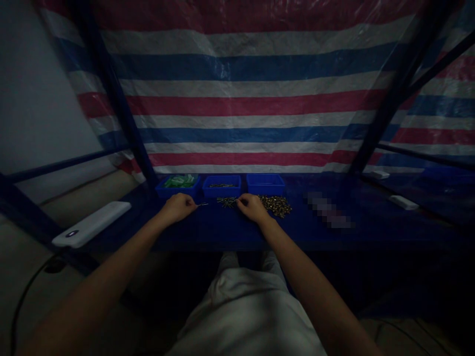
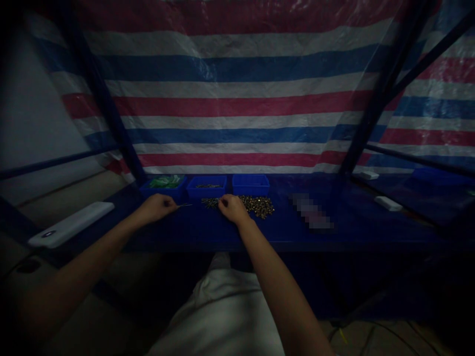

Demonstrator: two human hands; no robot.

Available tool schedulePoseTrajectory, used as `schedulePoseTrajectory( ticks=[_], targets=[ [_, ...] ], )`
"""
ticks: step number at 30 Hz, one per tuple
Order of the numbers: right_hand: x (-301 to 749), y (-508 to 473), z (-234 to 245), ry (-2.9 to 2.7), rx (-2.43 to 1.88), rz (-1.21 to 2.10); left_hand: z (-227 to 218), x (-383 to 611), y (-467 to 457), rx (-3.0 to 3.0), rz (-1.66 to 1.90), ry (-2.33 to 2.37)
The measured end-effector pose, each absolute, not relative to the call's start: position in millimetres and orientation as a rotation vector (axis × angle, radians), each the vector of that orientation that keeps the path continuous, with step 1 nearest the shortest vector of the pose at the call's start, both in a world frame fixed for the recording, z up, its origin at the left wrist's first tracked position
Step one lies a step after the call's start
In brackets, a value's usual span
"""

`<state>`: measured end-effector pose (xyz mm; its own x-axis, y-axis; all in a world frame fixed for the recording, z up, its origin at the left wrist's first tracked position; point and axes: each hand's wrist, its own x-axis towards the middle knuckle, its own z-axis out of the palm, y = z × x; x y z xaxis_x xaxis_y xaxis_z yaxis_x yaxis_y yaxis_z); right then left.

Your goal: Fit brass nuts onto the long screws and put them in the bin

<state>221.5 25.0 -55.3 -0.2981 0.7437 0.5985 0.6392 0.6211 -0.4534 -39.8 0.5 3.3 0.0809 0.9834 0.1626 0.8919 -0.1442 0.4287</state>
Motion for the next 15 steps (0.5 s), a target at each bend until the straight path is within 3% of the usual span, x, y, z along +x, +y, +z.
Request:
schedulePoseTrajectory(
  ticks=[4, 8, 12, 15],
  targets=[
    [221, 25, -56, -2.018, -1.106, 0.160, 14, -17, 12, 1.778, 1.077, 1.725],
    [221, 25, -56, -2.017, -1.107, 0.177, 19, 0, 15, 1.441, 1.428, 1.220],
    [221, 25, -54, -2.017, -1.095, 0.183, 17, 6, 5, 1.200, 1.535, 0.728],
    [221, 24, -54, -2.024, -1.113, 0.178, 13, 5, 1, 1.134, 1.527, 0.627]
  ],
)
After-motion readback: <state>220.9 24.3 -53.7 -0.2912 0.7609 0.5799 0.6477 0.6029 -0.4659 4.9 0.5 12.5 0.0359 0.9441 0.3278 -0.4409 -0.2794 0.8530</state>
